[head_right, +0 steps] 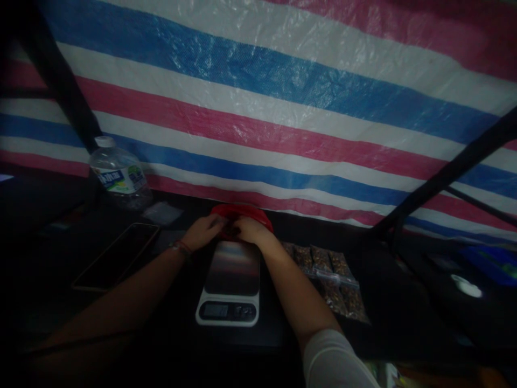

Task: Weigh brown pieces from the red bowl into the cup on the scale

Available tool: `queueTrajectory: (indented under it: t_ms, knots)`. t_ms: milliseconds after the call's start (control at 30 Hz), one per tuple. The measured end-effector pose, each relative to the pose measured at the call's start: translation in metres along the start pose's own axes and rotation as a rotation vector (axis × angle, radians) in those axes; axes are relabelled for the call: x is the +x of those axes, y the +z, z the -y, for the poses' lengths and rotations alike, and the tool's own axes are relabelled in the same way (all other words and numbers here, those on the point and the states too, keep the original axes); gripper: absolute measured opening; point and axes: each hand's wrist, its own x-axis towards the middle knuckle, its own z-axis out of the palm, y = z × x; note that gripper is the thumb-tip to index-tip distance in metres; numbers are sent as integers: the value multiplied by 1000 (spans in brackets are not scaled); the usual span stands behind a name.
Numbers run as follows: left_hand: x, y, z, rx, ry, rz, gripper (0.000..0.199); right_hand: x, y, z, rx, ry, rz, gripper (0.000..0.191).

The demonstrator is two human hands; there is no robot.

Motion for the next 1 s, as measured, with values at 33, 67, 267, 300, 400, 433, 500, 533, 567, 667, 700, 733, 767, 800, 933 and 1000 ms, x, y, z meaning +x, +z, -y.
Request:
queueTrajectory:
  t_ms: [33, 67, 267, 300, 400, 433, 500, 533, 567, 667, 700, 733, 767, 800, 933, 1000]
  knots:
    - [0, 0, 0, 5, 6, -5, 31, 1, 0, 0, -20, 28, 5, 28]
    - [0, 1, 0, 14, 12, -11, 31, 1, -1, 1, -40, 61, 10, 27]
    - [0, 3, -4, 148, -2, -30, 33, 1, -2, 3, -101, 83, 35, 26]
    - [0, 3, -6, 171, -10, -27, 33, 0, -2, 3, -109, 76, 31, 26]
    - [0, 2, -10, 205, -10, -5, 34, 0, -1, 2, -135, 78, 1, 24]
    - [0, 1, -11, 206, 4, 5, 33, 0, -1, 1, -136, 79, -15, 23]
    - [0, 0, -12, 203, 42, 24, 31, 0, -2, -2, -115, 73, -56, 21]
    - [0, 0, -13, 200, 57, 30, 30, 0, -3, -3, -93, 66, -88, 20]
    - [0, 0, -13, 198, 67, 34, 29, 0, -5, -4, -64, 63, -135, 20]
    - [1, 0, -15, 201, 61, 42, 29, 1, -9, -1, 53, 73, -339, 18]
    - [1, 0, -16, 202, 58, 46, 28, 1, -10, 1, 92, 79, -399, 18]
    - [1, 0, -17, 205, 58, 52, 28, 1, -10, 4, 122, 78, -435, 17]
    - [1, 0, -17, 211, 60, 54, 28, 2, -11, 7, 140, 72, -448, 16]
    - [1, 0, -18, 217, 63, 51, 28, 2, -11, 10, 149, 62, -440, 16]
    - [1, 1, -18, 229, 61, 10, 30, 0, -12, 16, 170, 19, -345, 17]
    - [1, 2, -16, 220, 58, -2, 30, 0, -12, 16, 193, -7, -324, 21]
